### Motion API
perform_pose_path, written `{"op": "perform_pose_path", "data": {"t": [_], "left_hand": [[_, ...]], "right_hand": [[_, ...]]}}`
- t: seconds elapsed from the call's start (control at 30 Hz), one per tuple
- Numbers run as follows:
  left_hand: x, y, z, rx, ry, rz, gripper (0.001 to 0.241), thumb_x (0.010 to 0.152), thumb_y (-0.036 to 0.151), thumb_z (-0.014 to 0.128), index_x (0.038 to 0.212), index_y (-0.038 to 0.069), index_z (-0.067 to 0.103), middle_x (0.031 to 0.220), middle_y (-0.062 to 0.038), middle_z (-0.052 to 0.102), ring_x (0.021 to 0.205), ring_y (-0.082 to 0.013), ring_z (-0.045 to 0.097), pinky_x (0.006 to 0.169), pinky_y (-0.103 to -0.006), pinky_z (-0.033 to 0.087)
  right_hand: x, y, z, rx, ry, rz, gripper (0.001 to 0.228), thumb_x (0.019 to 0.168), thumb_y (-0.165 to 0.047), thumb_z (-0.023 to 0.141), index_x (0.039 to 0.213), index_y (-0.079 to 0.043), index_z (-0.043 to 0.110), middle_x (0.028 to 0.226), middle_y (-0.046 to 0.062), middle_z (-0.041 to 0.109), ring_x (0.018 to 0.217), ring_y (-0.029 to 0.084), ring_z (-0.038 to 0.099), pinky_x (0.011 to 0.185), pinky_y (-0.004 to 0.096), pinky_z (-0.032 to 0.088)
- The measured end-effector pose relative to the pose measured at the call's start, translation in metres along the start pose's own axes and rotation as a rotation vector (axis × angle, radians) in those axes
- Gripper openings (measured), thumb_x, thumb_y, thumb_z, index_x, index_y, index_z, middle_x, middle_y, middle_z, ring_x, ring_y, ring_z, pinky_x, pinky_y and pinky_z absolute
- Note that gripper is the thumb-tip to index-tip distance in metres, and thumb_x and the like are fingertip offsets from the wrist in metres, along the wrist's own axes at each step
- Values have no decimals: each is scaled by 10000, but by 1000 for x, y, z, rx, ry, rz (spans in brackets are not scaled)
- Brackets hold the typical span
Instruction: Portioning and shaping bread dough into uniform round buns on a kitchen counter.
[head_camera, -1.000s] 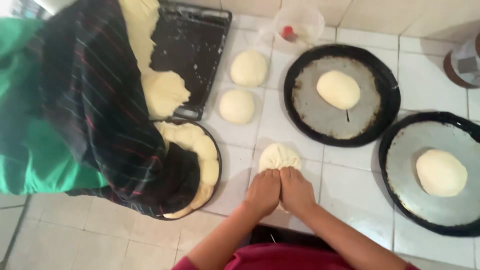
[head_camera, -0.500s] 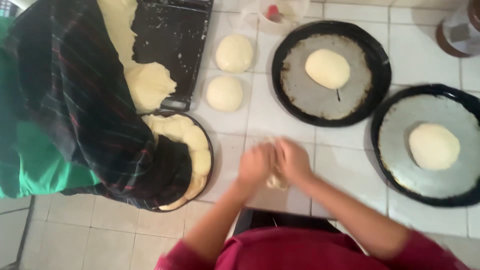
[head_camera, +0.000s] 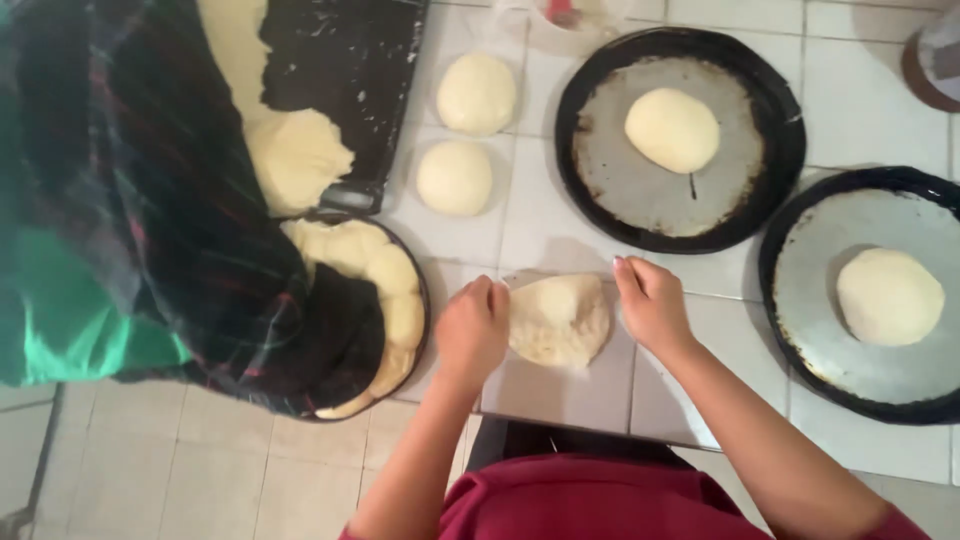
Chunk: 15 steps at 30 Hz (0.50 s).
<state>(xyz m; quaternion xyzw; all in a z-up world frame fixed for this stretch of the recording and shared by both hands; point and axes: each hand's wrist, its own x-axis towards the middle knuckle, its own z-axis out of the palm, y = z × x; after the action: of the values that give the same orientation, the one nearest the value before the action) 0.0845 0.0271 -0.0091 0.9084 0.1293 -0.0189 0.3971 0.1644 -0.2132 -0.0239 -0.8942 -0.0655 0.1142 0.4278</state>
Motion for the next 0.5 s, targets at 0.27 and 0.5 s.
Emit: {"op": "perform_pose_path", "data": {"t": [0.27, 0.5], "left_hand": [[-56, -10, 109, -78, 277, 81, 233, 990, 229, 547, 867, 46, 622, 795, -239, 647, 720, -463, 629, 623, -571, 494], [-2, 46, 8, 76, 3, -86, 298, 979, 320, 561, 846, 84, 684, 794, -216, 691, 788, -446, 681, 680, -550, 536]], "right_hand": [[-59, -36, 57, -305, 58, -362, 177, 941, -208, 571, 899, -51, 641, 909, 178, 672, 893, 410, 643, 741, 504, 514], [-15, -51, 4, -244, -31, -120, 187, 952, -190, 616, 865, -27, 639, 769, 211, 631, 710, 436, 607, 632, 527, 493]]}}
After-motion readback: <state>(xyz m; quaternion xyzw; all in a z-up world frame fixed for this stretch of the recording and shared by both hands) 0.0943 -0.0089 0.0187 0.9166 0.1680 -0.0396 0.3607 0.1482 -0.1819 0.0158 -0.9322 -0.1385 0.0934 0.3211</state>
